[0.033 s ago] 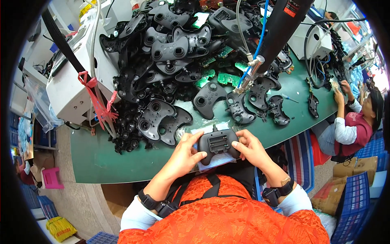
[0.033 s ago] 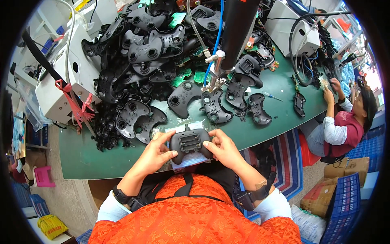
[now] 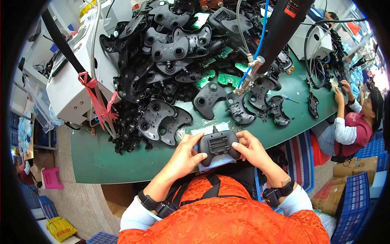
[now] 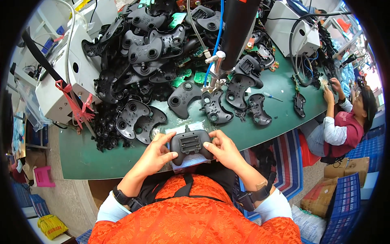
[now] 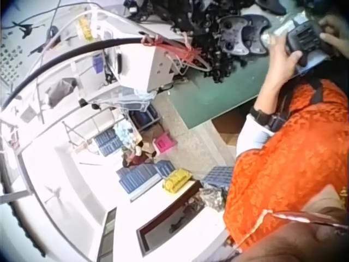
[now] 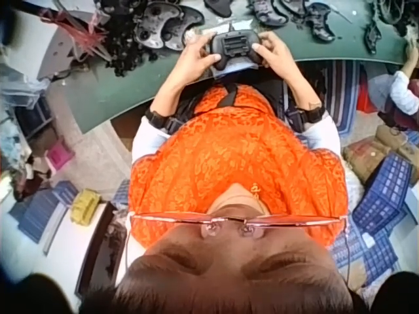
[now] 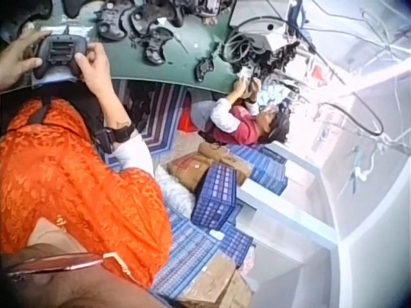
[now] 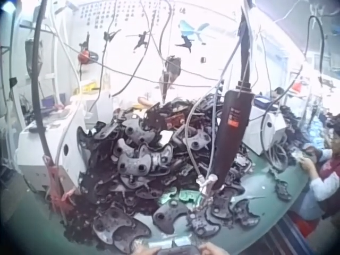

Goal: Manually assembling electronic controller units by fitting internal components and outer shells using an electric screwdriver.

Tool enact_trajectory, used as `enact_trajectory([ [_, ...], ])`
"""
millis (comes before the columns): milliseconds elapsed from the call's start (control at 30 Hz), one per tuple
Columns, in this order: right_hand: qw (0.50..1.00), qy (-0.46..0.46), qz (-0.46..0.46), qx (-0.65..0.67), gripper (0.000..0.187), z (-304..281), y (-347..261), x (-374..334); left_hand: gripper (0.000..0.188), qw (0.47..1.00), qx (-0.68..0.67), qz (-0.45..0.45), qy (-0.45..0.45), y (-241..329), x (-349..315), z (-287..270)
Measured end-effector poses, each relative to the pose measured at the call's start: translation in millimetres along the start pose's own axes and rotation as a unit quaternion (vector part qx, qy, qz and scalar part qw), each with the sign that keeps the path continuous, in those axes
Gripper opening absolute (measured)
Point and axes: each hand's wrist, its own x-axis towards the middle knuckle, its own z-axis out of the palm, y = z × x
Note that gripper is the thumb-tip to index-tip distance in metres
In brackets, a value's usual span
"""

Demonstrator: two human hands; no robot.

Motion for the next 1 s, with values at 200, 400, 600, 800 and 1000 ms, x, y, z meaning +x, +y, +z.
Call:
enact_trajectory([
  [200,1.0,-0.019,0.014,0.0,0.04,0,0,-1,0.067,1.0,0.004,-0.019,-0.02,3,-4,-2],
  [400,0.986,-0.034,-0.155,-0.051,0.037,-18,-32,16,0.079,0.993,-0.108,-0.035,-0.034,17,-5,-11],
  [600,0.866,-0.062,-0.388,-0.31,0.044,-21,-88,14,0.088,0.977,0.088,0.192,0.023,58,4,-33],
  [800,0.797,-0.069,-0.487,-0.351,0.047,4,-112,17,0.068,0.95,0.166,0.265,-0.004,67,15,-25],
  [1000,0.902,0.036,-0.403,-0.152,0.068,-1,-89,16,0.043,0.989,-0.082,0.122,0.013,37,13,-39],
])
